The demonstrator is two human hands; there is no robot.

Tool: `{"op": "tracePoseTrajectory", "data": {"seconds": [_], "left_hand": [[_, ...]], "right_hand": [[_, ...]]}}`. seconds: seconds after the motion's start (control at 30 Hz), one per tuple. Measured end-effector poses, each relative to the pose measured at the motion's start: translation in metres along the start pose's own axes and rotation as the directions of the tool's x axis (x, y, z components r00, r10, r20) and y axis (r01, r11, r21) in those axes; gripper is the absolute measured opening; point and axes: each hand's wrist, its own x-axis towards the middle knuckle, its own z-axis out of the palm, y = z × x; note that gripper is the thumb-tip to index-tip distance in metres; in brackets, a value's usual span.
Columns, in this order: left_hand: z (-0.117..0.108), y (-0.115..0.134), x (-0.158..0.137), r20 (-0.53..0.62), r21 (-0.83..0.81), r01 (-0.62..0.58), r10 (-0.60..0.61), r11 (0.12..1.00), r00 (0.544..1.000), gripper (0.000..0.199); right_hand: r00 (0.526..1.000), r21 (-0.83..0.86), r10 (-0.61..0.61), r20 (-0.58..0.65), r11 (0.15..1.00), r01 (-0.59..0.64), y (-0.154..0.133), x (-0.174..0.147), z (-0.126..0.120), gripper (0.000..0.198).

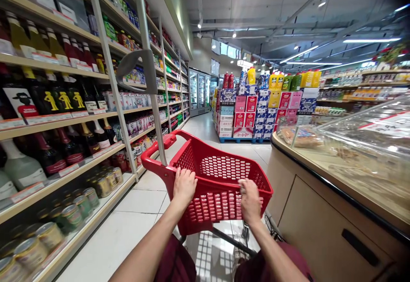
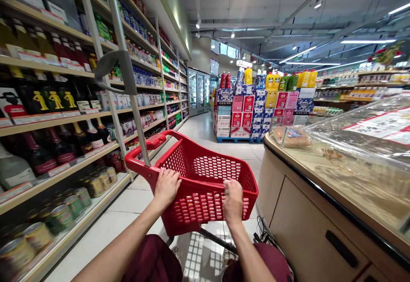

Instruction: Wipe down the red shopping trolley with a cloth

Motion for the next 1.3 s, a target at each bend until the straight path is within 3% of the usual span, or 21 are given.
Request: {"op": "tracePoseTrajectory", "data": {"seconds": [0.1, 0.17, 0.2, 0.27, 0.33, 0.4, 0.5, 0.6, 0.67, 0.77, 0.83, 0.97, 1.03, 1.1, 1.2, 1.3], "left_hand": [[-0.002, 0.007, -0.006, -0.021, -0.006, -0.014, 0.013, 1.000, 1.000, 0.023], [-0.004, 0.008, -0.012, -0.030, -0.023, -0.032, 0.031, 0.999, 0.999, 0.025], [-0.005, 0.008, -0.015, -0.035, -0.030, -0.037, 0.036, 0.999, 0.999, 0.027], [-0.007, 0.008, -0.019, -0.044, -0.040, -0.031, 0.029, 0.999, 0.999, 0.029], [-0.007, 0.010, -0.022, -0.037, -0.047, -0.014, 0.012, 0.999, 0.999, 0.030], [-0.007, 0.012, -0.023, -0.020, -0.052, -0.015, 0.014, 0.999, 1.000, 0.031], [-0.008, 0.009, -0.025, 0.011, -0.054, -0.053, 0.054, 0.997, 0.998, 0.034], [-0.009, 0.000, -0.030, 0.033, -0.048, -0.076, 0.077, 0.996, 0.996, 0.041], [-0.009, -0.004, -0.034, 0.034, -0.034, -0.049, 0.050, 0.998, 0.998, 0.048], [-0.006, -0.004, -0.037, 0.033, -0.016, -0.016, 0.016, 1.000, 0.999, 0.052], [-0.005, -0.001, -0.038, 0.026, -0.004, -0.011, 0.011, 1.000, 1.000, 0.050], [-0.007, -0.005, -0.039, 0.003, 0.049, -0.037, 0.037, 0.998, 0.999, 0.050], [-0.011, -0.013, -0.040, -0.032, 0.090, -0.027, 0.030, 0.996, 0.999, 0.051], [-0.015, -0.022, -0.043, -0.071, 0.128, 0.003, 0.006, 0.992, 0.997, 0.053], [-0.017, -0.029, -0.045, -0.066, 0.149, 0.022, -0.012, 0.989, 0.998, 0.054], [-0.018, -0.027, -0.046, -0.055, 0.141, 0.024, -0.016, 0.990, 0.998, 0.054]], "right_hand": [[0.973, 0.066, -0.195, 0.126, 0.980, 0.188, -0.025, 0.005, 0.018, 0.049], [0.963, 0.045, -0.226, 0.148, 0.974, 0.221, -0.009, 0.011, 0.005, 0.051], [0.969, 0.016, -0.204, 0.143, 0.979, 0.204, 0.006, 0.013, -0.006, 0.052], [0.998, -0.113, -0.051, 0.026, 0.992, 0.053, 0.036, 0.015, -0.025, 0.045], [0.999, -0.166, 0.025, -0.037, 0.986, -0.031, 0.045, 0.014, -0.028, 0.040], [1.000, -0.148, -0.014, -0.002, 0.989, 0.014, 0.025, 0.009, -0.011, 0.039], [0.970, -0.051, -0.205, 0.129, 0.976, 0.213, -0.024, 0.003, 0.020, 0.045], [0.927, -0.023, -0.296, 0.229, 0.951, 0.310, -0.022, 0.005, 0.013, 0.053], [0.944, -0.105, -0.224, 0.244, 0.961, 0.255, 0.009, 0.010, -0.011, 0.052], [0.992, -0.281, -0.027, 0.120, 0.958, 0.060, 0.042, 0.016, -0.033, 0.045], [0.995, -0.279, -0.014, 0.103, 0.959, 0.043, 0.025, 0.015, -0.023, 0.043], [0.935, -0.062, -0.268, 0.234, 0.955, 0.289, -0.044, 0.009, 0.018, 0.051], [0.903, -0.001, -0.328, 0.279, 0.940, 0.342, -0.049, 0.009, 0.016, 0.058], [0.931, -0.037, -0.241, 0.275, 0.965, 0.261, -0.027, 0.011, -0.002, 0.057], [0.990, -0.146, -0.003, 0.139, 0.989, 0.024, 0.004, 0.021, -0.021, 0.043], [0.991, -0.113, -0.006, 0.137, 0.993, 0.021, -0.028, 0.026, 0.005, 0.042]]}}
